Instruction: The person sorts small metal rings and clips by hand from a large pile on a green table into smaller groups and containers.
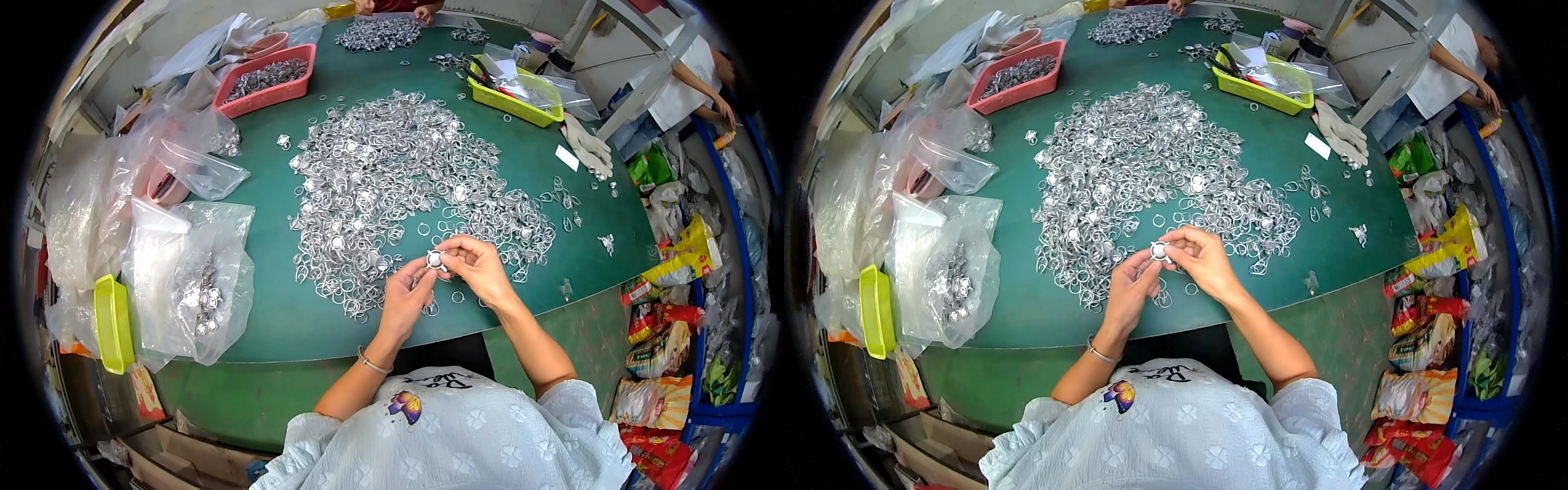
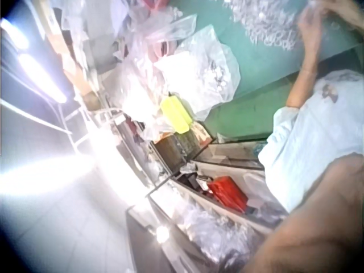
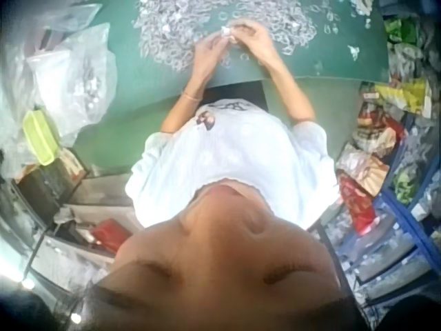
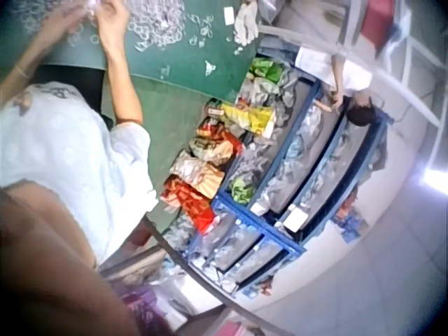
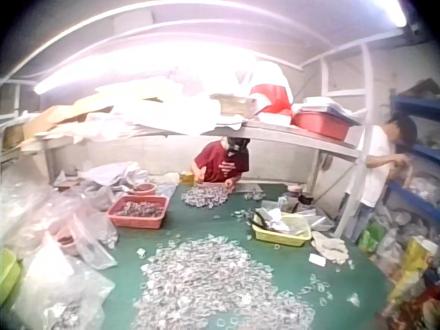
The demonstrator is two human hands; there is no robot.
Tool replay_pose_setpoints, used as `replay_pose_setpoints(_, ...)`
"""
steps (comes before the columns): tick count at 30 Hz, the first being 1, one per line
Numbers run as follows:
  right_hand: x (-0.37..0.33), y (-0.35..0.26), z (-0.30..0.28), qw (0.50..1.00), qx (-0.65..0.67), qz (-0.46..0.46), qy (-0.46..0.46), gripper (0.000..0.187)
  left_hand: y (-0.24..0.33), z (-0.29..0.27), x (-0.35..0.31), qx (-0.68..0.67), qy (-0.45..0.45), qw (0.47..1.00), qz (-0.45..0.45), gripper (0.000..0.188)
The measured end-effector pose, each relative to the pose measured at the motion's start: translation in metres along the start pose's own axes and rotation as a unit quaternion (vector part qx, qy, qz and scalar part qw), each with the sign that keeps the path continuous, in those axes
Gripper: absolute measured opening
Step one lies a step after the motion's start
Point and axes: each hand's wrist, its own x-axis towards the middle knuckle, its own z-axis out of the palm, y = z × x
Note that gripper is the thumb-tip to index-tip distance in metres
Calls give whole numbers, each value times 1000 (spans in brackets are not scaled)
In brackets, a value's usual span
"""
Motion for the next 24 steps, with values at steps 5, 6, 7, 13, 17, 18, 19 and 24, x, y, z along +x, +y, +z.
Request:
replay_pose_setpoints(5, 2, 3, -3, 980, -164, -89, -74, 10, -1, -7, -10, -169, -50, 981, -85, 19)
replay_pose_setpoints(6, 5, 3, -1, 966, -210, -113, -100, 10, -3, -11, -16, -187, -54, 974, -118, 18)
replay_pose_setpoints(7, 7, -3, 3, 970, -222, -66, -75, 11, -5, -17, -24, -206, -58, 965, -150, 17)
replay_pose_setpoints(13, 54, 36, 34, 887, -398, -211, -105, 34, -14, -22, -50, -255, -34, 942, -215, 21)
replay_pose_setpoints(17, 50, 48, 47, 851, -464, -197, -146, 46, -12, -26, -58, -260, -16, 945, -197, 32)
replay_pose_setpoints(18, 49, 49, 44, 850, -471, -181, -149, 46, -15, -29, -59, -263, -10, 947, -187, 36)
replay_pose_setpoints(19, 48, 48, 39, 847, -472, -196, -145, 45, -17, -32, -60, -265, -5, 948, -178, 39)
replay_pose_setpoints(24, 43, 33, 5, 824, -558, -77, -69, 29, -17, -44, -62, -255, -1, 953, -165, 43)
